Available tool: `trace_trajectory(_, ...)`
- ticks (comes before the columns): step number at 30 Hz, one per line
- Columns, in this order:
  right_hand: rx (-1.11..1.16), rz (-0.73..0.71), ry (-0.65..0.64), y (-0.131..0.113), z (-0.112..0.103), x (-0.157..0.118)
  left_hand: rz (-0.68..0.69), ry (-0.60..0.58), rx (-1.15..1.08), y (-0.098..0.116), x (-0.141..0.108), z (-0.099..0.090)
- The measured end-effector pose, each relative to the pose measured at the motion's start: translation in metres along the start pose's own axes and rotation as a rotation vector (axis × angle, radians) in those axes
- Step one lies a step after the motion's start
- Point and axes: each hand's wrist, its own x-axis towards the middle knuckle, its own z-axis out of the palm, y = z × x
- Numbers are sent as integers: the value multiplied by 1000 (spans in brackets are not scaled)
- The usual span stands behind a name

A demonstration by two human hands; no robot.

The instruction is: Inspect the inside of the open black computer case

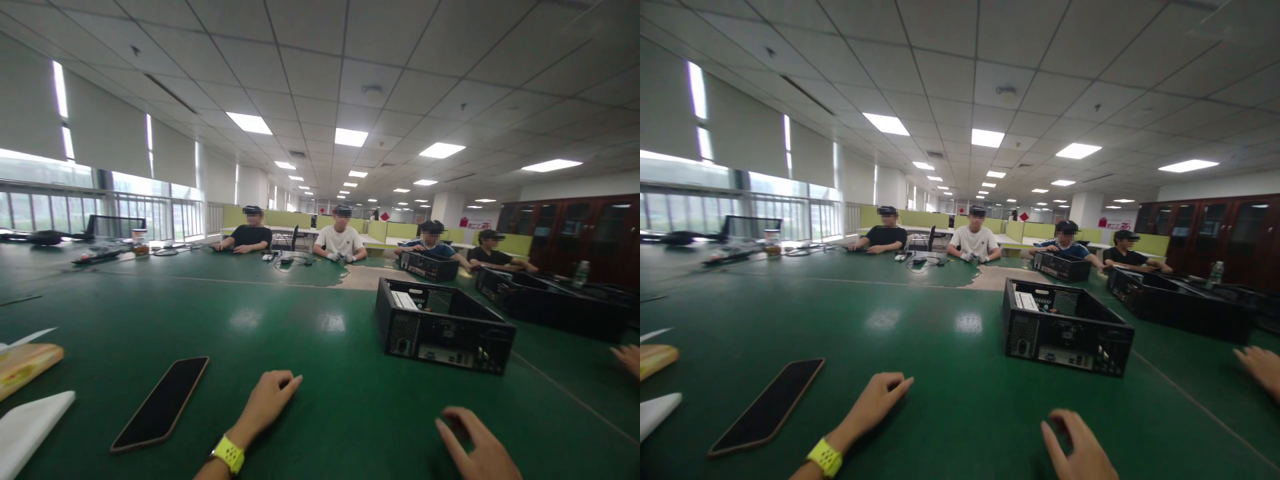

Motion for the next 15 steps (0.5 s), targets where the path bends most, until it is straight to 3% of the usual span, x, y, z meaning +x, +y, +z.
trace_trajectory(4,-311,-168,142,-5,-2,112,-7,7,-1,0,0,1)
trace_trajectory(8,-541,-292,2,-10,-4,205,-22,29,5,-3,1,4)
trace_trajectory(10,-560,-317,-76,-9,-5,226,-21,39,-17,-4,3,3)
trace_trajectory(12,-558,-337,-77,-8,-6,234,-17,45,-58,-3,9,-5)
trace_trajectory(15,-581,-362,-59,-12,-5,231,-15,85,-111,5,25,-30)
